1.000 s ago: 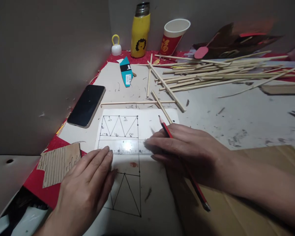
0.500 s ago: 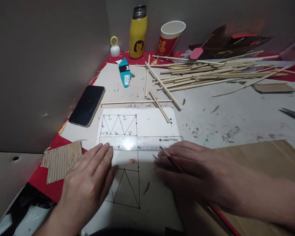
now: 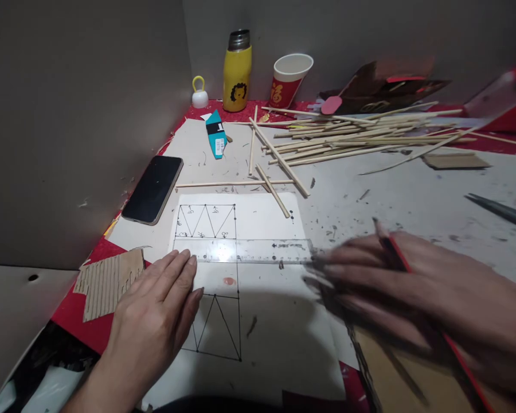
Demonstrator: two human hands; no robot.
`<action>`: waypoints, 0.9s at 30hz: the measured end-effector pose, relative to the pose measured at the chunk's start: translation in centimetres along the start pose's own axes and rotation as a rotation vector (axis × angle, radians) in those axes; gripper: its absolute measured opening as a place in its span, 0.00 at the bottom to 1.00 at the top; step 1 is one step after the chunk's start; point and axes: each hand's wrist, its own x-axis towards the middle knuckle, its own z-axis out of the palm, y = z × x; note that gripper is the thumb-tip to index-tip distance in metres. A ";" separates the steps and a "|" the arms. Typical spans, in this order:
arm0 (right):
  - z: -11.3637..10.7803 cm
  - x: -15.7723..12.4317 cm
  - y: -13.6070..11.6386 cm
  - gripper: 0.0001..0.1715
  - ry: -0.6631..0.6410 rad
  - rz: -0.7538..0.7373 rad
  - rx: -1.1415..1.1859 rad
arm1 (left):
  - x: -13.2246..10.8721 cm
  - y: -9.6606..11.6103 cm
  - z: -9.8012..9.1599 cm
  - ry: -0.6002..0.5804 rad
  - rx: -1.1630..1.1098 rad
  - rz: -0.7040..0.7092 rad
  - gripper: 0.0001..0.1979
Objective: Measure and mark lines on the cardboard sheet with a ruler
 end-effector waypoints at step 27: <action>3.5 3.3 1.1 0.16 -0.034 -0.137 0.025 | 0.1 0.2 -0.1 -0.015 -0.038 -0.041 0.18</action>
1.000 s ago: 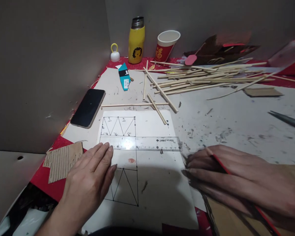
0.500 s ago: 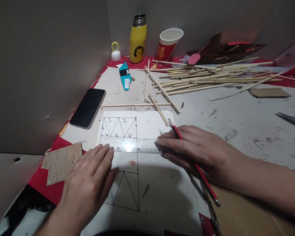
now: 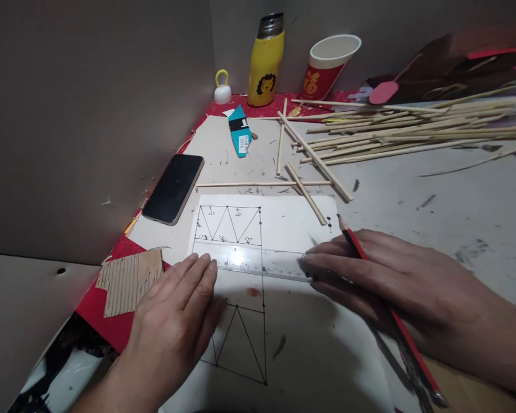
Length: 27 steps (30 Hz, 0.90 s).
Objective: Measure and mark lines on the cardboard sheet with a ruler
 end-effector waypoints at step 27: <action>-0.2 0.1 0.1 0.17 0.005 0.010 0.019 | 0.1 0.2 -0.6 -0.058 -0.002 -0.026 0.19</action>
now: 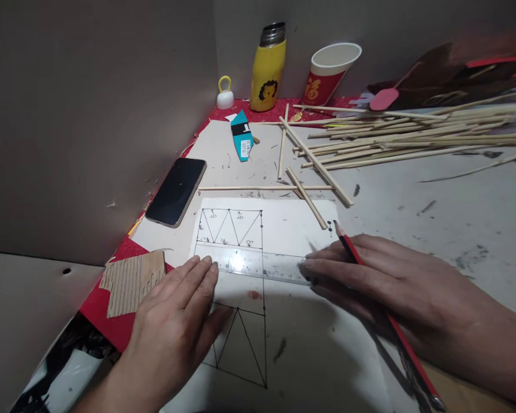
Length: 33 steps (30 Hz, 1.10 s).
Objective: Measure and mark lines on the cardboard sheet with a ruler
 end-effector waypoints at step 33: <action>0.0 0.0 -0.4 0.17 -0.023 0.030 -0.023 | 0.0 -0.2 0.1 0.012 0.050 0.048 0.19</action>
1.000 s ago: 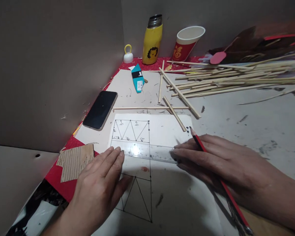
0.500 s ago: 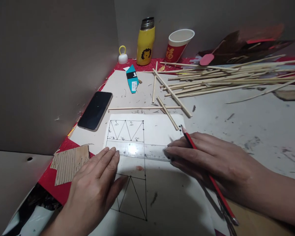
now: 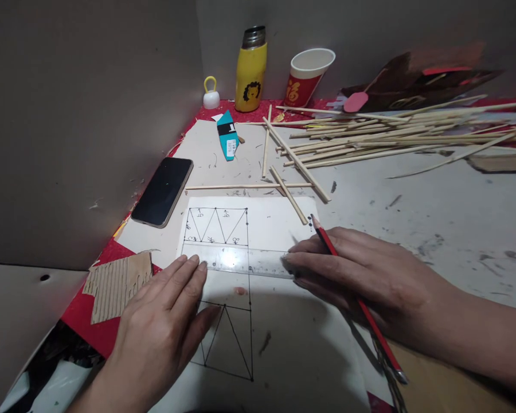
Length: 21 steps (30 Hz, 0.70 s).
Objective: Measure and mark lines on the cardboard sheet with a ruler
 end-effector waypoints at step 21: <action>-0.1 0.3 0.1 0.16 -0.005 -0.021 -0.008 | -0.2 0.0 0.1 -0.017 0.000 0.009 0.20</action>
